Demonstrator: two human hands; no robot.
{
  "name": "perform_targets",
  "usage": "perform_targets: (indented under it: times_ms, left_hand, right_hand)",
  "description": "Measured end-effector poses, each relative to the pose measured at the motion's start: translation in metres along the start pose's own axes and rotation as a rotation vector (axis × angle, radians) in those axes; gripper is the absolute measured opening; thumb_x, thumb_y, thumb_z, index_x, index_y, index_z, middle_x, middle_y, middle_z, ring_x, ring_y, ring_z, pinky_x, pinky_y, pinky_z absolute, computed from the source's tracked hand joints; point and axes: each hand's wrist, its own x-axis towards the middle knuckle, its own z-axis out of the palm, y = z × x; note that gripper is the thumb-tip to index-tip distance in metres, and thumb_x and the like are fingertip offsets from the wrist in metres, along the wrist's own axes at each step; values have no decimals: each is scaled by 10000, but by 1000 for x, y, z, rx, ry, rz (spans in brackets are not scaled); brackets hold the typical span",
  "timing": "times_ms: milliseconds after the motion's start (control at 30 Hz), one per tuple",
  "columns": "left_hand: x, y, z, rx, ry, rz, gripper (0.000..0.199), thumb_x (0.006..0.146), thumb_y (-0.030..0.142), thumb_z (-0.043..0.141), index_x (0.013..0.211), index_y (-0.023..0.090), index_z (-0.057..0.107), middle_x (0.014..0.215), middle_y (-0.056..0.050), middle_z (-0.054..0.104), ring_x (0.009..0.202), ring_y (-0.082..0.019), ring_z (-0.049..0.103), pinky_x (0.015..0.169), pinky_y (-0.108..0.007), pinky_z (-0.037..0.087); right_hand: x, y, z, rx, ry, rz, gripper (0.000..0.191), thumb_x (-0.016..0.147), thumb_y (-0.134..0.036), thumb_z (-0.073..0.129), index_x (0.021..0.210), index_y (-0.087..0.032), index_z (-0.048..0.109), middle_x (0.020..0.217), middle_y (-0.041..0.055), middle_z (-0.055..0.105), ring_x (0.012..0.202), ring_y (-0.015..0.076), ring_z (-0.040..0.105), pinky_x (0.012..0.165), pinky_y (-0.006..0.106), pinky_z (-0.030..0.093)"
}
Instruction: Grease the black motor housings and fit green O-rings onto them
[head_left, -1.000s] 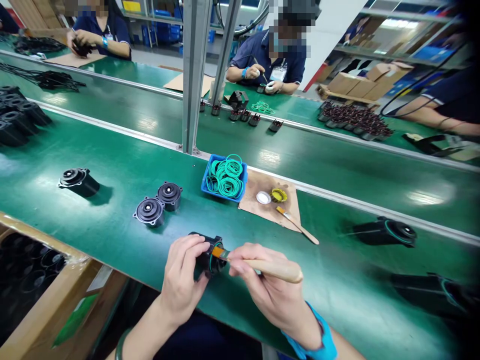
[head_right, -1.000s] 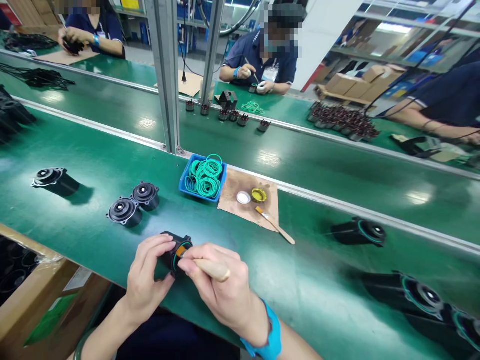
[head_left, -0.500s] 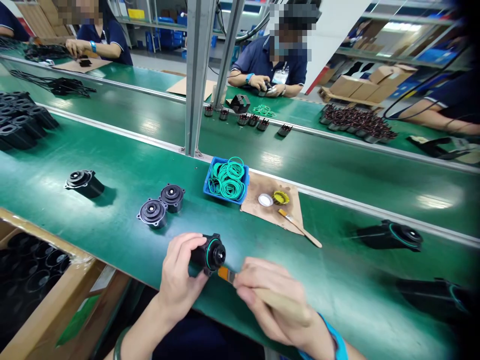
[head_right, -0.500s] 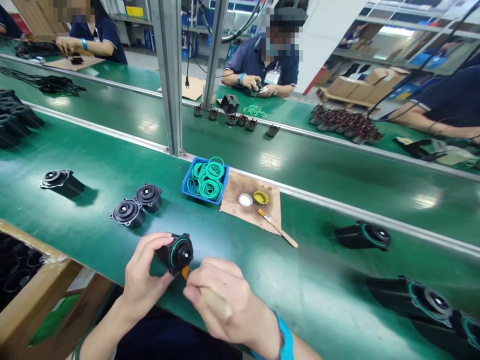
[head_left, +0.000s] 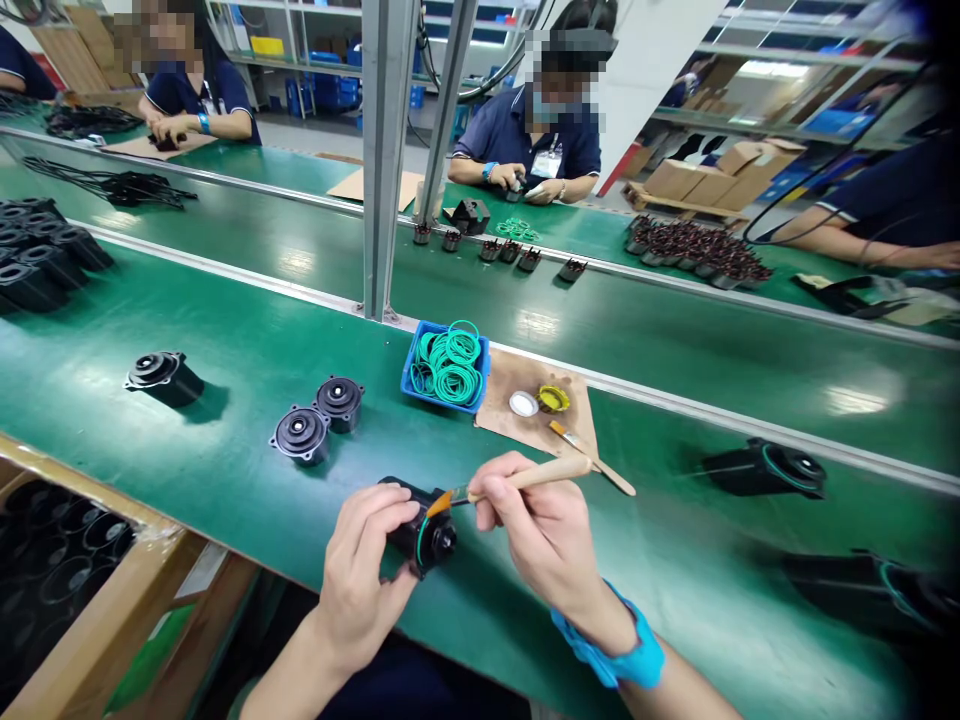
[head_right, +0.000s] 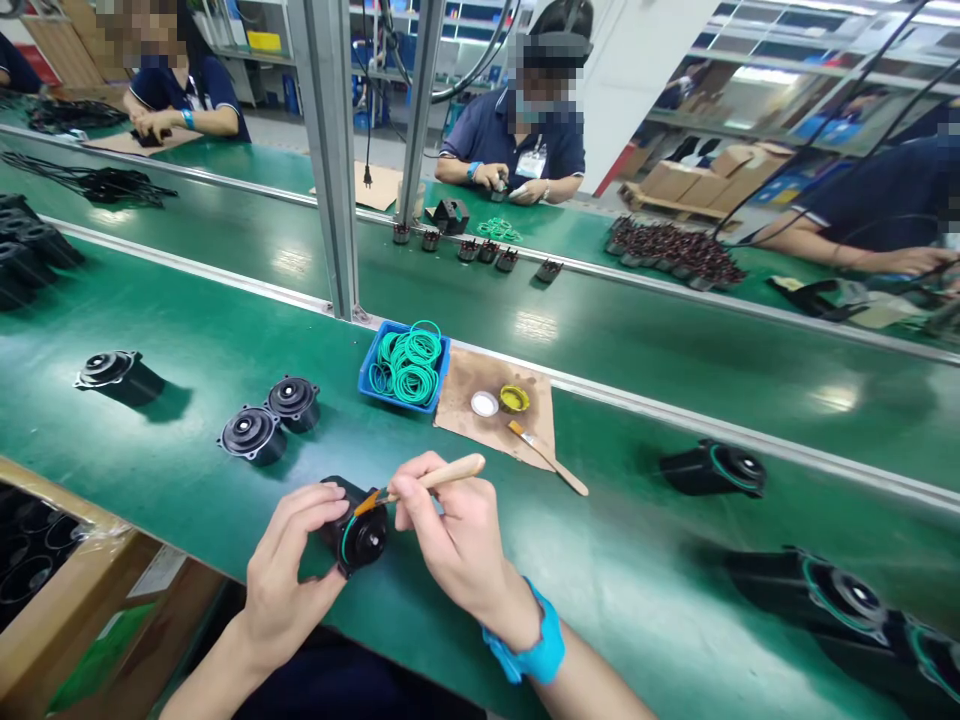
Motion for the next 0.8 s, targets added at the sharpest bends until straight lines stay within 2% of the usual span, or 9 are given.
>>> perform_targets:
  times_ms: [133, 300, 467, 633, 800]
  left_hand:
    - [-2, 0, 0, 18, 3, 0, 343, 838, 60, 664, 1160, 144, 582, 1115, -123, 670, 1101, -232, 633, 990, -373, 530]
    - [-3, -2, 1, 52, 0, -2, 344, 848, 80, 628, 1179, 159, 581, 1119, -124, 678, 1097, -249, 642, 960, -398, 550]
    - [-1, -3, 0, 6, 3, -93, 371, 818, 106, 650, 1170, 194, 572, 1105, -112, 679, 1061, -256, 655, 919, -414, 567]
    - [1, -3, -2, -108, -16, -258, 443, 727, 126, 770, 1123, 202, 587, 1085, -84, 686, 1023, -237, 681, 885, -357, 578]
    - [0, -3, -1, -202, -22, -407, 563, 616, 141, 886, 1100, 223, 611, 1090, -53, 701, 1039, -242, 688, 917, -359, 564]
  right_hand:
    - [2, -4, -2, -113, 47, -61, 452, 1010, -246, 495, 573, -193, 595, 559, 6, 621, 540, 128, 636, 523, 231, 498]
    - [-3, -17, 4, -72, 12, -129, 350, 992, -151, 497, 654, -192, 577, 609, 1, 635, 542, 109, 625, 507, 207, 488]
    - [-15, -20, 11, -4, -166, -389, 257, 1010, -123, 411, 805, -201, 544, 683, 35, 656, 573, 139, 577, 536, 261, 487]
    - [-24, -16, 6, -89, -349, -427, 232, 1036, -188, 362, 905, -191, 553, 622, 10, 590, 530, 151, 493, 513, 286, 409]
    - [-14, -11, -12, -227, -534, -546, 337, 1058, -210, 286, 869, -182, 563, 600, 12, 569, 530, 161, 466, 511, 318, 339]
